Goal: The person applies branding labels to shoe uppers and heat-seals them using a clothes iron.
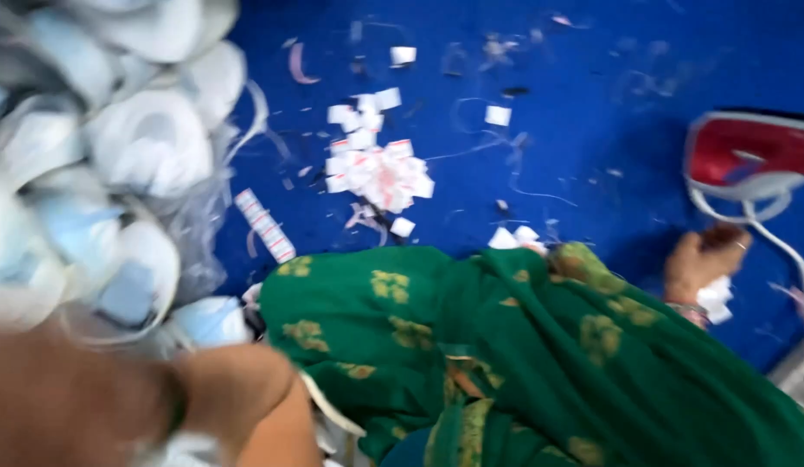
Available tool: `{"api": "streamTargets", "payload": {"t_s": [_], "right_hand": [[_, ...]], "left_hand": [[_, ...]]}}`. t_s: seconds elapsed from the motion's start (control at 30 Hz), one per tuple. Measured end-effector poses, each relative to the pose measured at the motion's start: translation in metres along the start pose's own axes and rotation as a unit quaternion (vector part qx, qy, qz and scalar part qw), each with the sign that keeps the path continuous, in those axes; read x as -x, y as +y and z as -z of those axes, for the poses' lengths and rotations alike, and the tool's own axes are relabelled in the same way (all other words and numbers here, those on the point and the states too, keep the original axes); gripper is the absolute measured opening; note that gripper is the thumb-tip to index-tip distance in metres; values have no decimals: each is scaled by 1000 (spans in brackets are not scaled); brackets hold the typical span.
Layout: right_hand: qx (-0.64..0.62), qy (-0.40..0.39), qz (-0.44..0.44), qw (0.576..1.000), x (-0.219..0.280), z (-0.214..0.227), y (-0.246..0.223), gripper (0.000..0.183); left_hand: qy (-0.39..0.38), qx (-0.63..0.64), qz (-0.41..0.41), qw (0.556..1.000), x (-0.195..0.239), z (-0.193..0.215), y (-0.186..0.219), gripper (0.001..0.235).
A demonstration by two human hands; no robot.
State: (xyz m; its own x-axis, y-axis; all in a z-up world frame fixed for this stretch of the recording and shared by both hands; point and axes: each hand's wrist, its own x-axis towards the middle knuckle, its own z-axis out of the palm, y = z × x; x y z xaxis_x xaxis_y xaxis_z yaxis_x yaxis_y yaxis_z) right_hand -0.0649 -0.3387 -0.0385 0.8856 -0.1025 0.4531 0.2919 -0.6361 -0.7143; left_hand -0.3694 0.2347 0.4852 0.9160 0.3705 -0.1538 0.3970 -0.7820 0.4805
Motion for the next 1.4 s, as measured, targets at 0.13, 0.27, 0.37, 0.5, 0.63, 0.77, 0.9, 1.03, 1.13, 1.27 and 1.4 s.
{"api": "streamTargets", "payload": {"t_s": [0.13,0.27,0.37,0.5,0.63,0.77,0.9,1.03,1.13,1.27,1.4], "right_hand": [[-45,-114,-44,991,1,-17,-35,17],[-16,-241,41,969,20,-58,-116,3],[-19,-349,130,928,35,-77,-177,30],[83,-485,246,835,40,-73,-167,34],[57,-579,228,781,36,-68,-155,48],[95,-556,204,800,47,-60,-165,49],[142,-554,165,803,48,-65,-185,49],[131,-546,116,819,49,-69,-188,45],[103,-561,161,805,42,-81,-195,54],[40,-608,198,768,34,-92,-196,63],[-48,-537,189,821,13,-86,-241,50]], "left_hand": [[116,13,101,988,-134,-102,-156,27],[225,19,178,958,-199,-194,-273,31],[160,30,125,979,-202,-236,-282,36],[177,-58,259,948,-232,-229,-332,56],[486,-114,242,832,-263,-184,-423,87],[549,-114,90,823,-266,-142,-425,108],[333,-145,266,893,-282,-168,-434,46],[262,-317,191,891,-257,-234,-414,19],[224,-367,115,896,-220,-281,-382,10],[280,-259,93,920,-167,-219,-236,13],[528,-4,29,849,-145,-177,-126,25]]}}
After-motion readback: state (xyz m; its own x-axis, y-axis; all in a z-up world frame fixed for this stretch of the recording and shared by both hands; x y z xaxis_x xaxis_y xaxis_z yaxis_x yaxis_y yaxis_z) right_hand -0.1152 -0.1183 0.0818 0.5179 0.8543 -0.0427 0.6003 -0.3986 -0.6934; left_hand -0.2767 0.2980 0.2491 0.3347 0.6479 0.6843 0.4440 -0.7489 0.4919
